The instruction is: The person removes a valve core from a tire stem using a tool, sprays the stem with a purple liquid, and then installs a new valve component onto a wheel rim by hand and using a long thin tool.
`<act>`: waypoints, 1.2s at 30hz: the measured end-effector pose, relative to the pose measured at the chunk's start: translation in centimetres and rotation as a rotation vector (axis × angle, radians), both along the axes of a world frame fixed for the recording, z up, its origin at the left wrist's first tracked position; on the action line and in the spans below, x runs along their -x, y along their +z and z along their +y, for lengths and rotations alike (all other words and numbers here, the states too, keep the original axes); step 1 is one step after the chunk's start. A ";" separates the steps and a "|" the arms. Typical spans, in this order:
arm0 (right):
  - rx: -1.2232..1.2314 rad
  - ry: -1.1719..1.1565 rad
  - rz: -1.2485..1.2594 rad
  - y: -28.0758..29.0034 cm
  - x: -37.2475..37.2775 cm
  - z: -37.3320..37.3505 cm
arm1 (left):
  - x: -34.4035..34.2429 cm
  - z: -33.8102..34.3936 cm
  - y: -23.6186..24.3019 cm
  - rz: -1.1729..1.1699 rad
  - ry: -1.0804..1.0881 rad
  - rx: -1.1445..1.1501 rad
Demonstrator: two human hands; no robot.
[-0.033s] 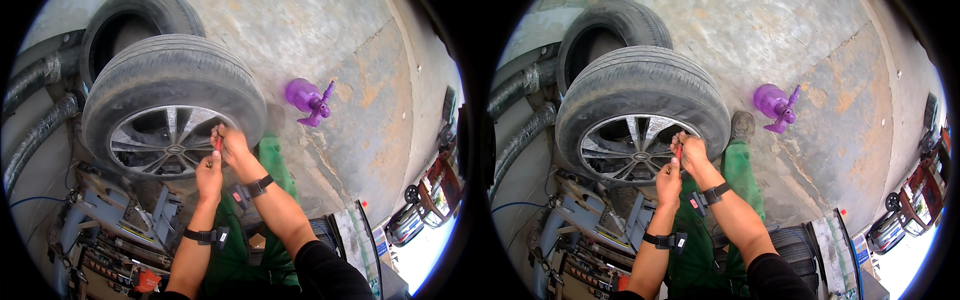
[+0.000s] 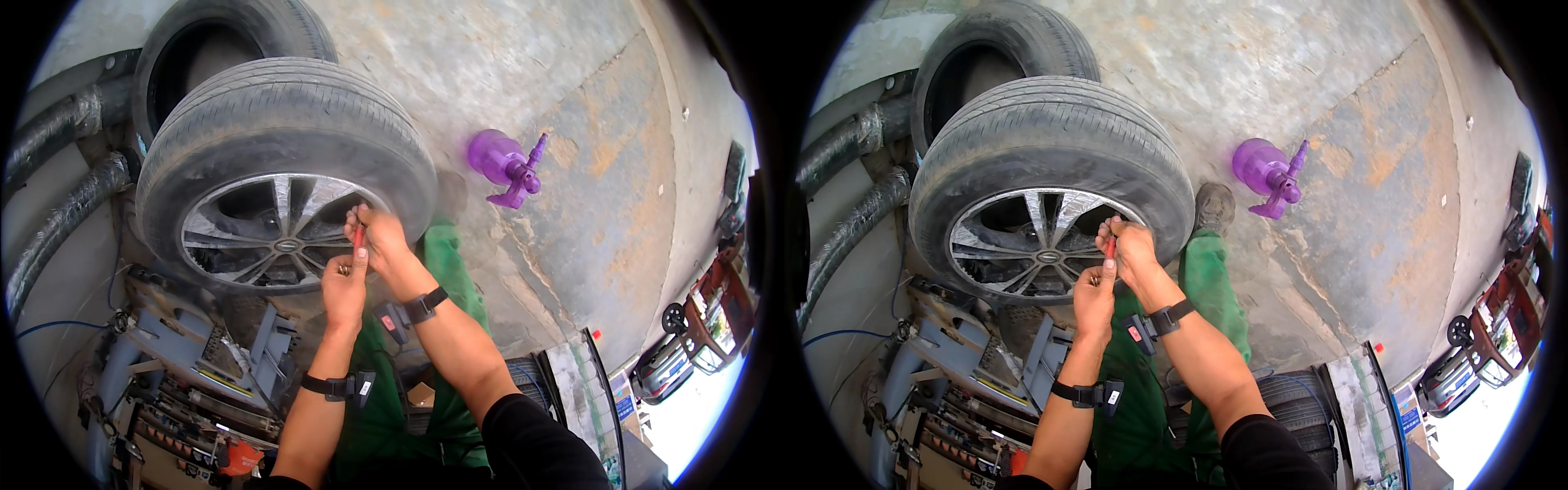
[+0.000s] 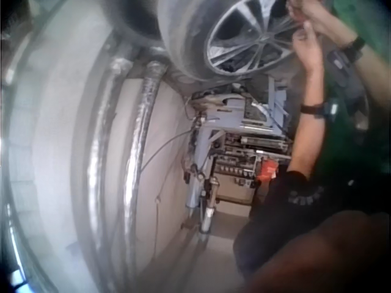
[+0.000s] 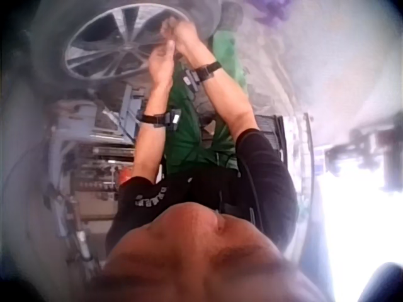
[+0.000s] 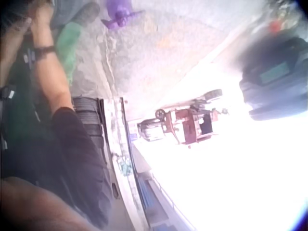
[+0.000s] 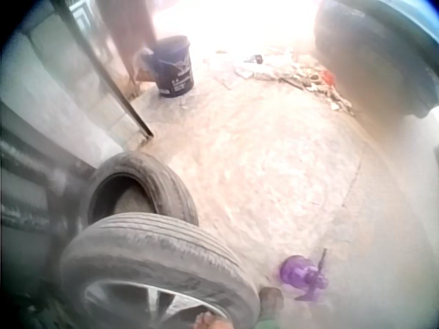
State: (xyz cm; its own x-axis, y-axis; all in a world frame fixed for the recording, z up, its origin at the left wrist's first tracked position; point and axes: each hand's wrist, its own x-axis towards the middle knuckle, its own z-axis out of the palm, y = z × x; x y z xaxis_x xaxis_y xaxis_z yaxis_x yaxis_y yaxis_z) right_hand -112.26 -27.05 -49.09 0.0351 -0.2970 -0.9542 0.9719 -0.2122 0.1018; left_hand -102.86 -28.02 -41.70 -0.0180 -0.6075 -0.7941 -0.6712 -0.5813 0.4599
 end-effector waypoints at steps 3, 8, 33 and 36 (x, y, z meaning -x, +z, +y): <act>-0.023 0.020 -0.007 0.2 0.2 0.0 | 0.3 -0.1 -0.2 0.025 -0.059 0.079; -0.047 0.012 -0.037 0.4 0.5 -0.3 | 1.1 -1.1 1.0 -0.101 0.033 -0.132; -0.054 0.031 -0.033 0.7 0.3 -0.6 | 1.4 -0.8 0.7 -0.096 0.011 -0.082; -0.054 0.020 -0.023 1.1 0.4 -0.7 | 1.2 -0.9 0.6 -0.089 -0.007 -0.089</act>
State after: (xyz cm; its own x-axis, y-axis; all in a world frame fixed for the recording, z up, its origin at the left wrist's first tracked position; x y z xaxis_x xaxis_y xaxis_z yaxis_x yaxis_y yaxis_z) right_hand -112.68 -27.74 -47.97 0.0625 -0.2438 -0.9678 0.9736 -0.1985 0.1129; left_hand -104.02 -28.87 -41.06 0.0508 -0.5348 -0.8434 -0.7116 -0.6120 0.3452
